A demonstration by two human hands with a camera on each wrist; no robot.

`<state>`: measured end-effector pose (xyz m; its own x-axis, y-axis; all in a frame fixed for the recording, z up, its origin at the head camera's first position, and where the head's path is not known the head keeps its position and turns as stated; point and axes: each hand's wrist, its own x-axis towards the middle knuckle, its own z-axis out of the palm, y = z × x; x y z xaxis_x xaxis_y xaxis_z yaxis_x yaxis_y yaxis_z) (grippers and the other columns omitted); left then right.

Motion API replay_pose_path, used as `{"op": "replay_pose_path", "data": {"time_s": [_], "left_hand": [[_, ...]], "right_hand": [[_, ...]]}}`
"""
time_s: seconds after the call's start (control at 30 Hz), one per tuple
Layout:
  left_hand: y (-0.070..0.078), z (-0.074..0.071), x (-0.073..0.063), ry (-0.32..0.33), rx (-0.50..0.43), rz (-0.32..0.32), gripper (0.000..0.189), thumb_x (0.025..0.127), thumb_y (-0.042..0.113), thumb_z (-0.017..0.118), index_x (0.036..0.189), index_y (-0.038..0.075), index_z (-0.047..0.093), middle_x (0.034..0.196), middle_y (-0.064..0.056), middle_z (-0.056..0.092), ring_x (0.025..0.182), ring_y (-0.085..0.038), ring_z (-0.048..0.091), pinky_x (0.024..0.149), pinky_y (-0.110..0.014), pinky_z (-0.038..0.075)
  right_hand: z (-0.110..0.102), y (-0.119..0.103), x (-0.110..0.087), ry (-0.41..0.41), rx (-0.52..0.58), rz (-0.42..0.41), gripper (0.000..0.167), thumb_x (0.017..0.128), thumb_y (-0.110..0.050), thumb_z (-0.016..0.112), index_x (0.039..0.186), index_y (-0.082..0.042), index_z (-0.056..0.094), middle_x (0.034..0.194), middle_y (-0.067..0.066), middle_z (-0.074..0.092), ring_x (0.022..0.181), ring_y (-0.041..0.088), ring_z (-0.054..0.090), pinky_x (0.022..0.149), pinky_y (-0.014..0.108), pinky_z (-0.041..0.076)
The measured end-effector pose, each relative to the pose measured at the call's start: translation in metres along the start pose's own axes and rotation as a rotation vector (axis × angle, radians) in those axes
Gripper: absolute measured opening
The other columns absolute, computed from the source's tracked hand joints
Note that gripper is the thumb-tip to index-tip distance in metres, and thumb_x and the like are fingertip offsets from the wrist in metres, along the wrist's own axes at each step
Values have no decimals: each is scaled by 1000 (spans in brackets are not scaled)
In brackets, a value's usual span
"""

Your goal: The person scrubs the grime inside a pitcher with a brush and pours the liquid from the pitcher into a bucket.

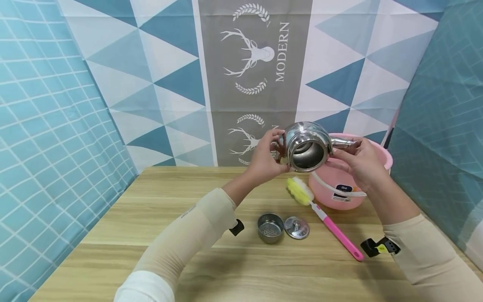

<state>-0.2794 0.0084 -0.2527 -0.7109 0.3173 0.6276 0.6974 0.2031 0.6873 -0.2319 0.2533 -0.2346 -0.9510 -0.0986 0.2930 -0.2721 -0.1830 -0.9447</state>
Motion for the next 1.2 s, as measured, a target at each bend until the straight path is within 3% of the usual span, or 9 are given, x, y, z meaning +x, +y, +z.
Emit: {"op": "replay_pose_path", "data": {"time_s": [0.2, 0.5, 0.63, 0.7, 0.83, 1.0, 1.2], "left_hand": [[-4, -7, -13, -9, -41, -66, 91, 57, -10, 87, 134, 6, 42, 128, -18, 51, 94, -23, 64, 63, -24, 55], [-14, -19, -30, -18, -121, -189, 91, 59, -14, 85, 136, 7, 41, 129, -17, 49, 104, -30, 60, 74, -35, 59], [-18, -24, -38, -21, -141, -234, 91, 58, -13, 86, 135, 9, 41, 128, -16, 49, 107, -31, 59, 75, -33, 58], [-19, -27, -41, -26, -138, -246, 92, 59, -12, 86, 136, 9, 41, 128, -16, 49, 108, -31, 59, 75, -32, 58], [-23, -34, -48, -33, -112, -262, 93, 60, -9, 87, 138, 10, 41, 127, -15, 50, 109, -32, 59, 76, -33, 58], [-30, -43, -54, -28, -113, -297, 93, 60, -9, 87, 137, 11, 40, 125, -15, 51, 111, -34, 59, 79, -35, 57], [-40, -52, -61, -39, -144, -354, 93, 60, -9, 87, 138, 11, 40, 126, -17, 49, 115, -37, 57, 85, -38, 55]], "right_hand": [[8, 8, -3, 29, -100, 65, 36, 92, -7, 67, 119, -7, 42, 104, 5, 61, 86, 14, 70, 77, 32, 56], [22, 21, -3, -23, -188, 89, 37, 94, -7, 64, 121, 5, 43, 102, 5, 65, 88, 17, 71, 82, 32, 55], [28, 26, -2, -28, -213, 105, 41, 94, -6, 64, 124, 10, 40, 108, 13, 61, 90, 19, 70, 83, 34, 55], [32, 29, -3, -21, -230, 119, 43, 94, -5, 63, 125, 7, 35, 114, 17, 55, 91, 18, 69, 83, 35, 55], [40, 34, -1, -31, -223, 135, 44, 94, -2, 62, 125, 7, 31, 117, 20, 52, 90, 17, 69, 84, 36, 55], [48, 43, 6, -76, -213, 135, 36, 95, 0, 59, 122, 16, 43, 107, 15, 62, 87, 18, 69, 83, 36, 56], [57, 58, 9, -68, -194, 187, 39, 96, 0, 57, 126, 12, 35, 116, 21, 53, 89, 19, 67, 87, 41, 54]]}}
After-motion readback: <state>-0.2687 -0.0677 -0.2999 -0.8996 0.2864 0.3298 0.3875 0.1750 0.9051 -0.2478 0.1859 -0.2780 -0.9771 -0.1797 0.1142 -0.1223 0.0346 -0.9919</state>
